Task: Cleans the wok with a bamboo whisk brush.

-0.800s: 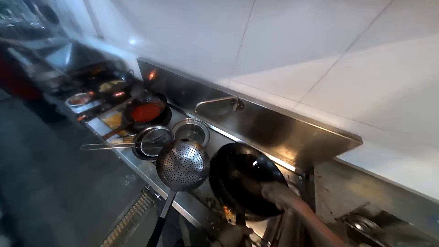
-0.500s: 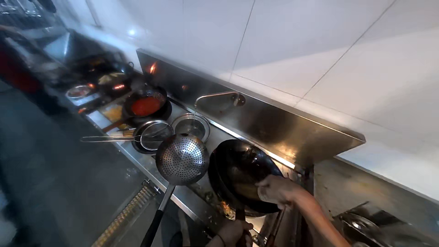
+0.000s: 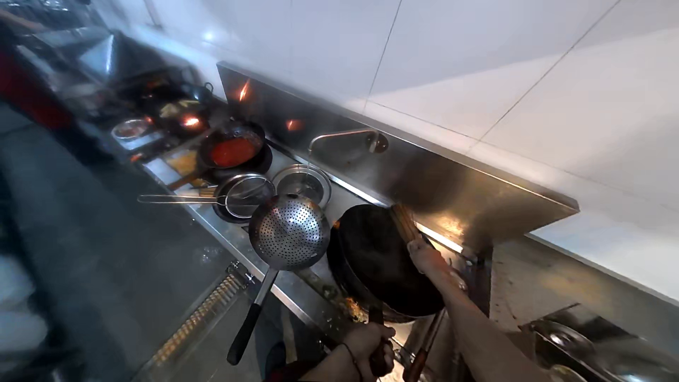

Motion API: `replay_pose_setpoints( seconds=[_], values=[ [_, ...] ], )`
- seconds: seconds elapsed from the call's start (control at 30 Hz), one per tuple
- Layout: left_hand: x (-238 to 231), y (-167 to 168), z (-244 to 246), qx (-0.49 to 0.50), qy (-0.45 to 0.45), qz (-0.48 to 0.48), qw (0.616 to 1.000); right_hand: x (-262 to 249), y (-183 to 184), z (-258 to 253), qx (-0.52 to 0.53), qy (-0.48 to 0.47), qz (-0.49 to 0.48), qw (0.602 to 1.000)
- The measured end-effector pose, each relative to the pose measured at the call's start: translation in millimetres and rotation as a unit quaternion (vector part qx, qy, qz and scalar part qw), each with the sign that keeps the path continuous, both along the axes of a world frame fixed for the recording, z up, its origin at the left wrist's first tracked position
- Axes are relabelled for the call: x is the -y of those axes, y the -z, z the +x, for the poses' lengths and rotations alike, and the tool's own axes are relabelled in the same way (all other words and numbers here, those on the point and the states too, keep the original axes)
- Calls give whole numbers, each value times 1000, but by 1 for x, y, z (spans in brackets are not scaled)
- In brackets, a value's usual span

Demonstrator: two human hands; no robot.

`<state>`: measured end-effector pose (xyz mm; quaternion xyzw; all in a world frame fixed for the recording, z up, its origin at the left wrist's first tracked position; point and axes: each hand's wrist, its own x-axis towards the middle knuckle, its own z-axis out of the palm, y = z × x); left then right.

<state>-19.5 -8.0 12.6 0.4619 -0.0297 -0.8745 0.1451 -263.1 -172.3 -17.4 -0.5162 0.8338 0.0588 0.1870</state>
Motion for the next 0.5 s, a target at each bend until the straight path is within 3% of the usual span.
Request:
replay_pose_setpoints(
  seconds=[0.07,0.17,0.23,0.3,0.37,0.4,0.43,0.5],
  values=[
    [3,2,2,-2,4,-6,1000,-1,-56,22,-42,-48,15,998],
    [4,2,1,-1,20,-10,1000,-40,-145,37,-27,-140,145,979],
    [5,2,-1,-1,18,-14,1000,-46,-140,30,53,-129,181,974],
    [4,1,-3,-2,5,-12,1000,-23,-76,19,89,-76,115,986],
    [-3,2,-6,0,-3,-4,1000,-7,-9,5,81,-27,-18,996],
    [-4,3,-5,-1,-2,-7,1000,-1,-4,1,74,-29,-50,996],
    [-3,4,-4,-3,1,-16,1000,1,-23,2,59,-50,-47,996],
    [-1,7,-3,-4,5,-26,1000,-14,-96,18,30,-112,60,991]
  ],
)
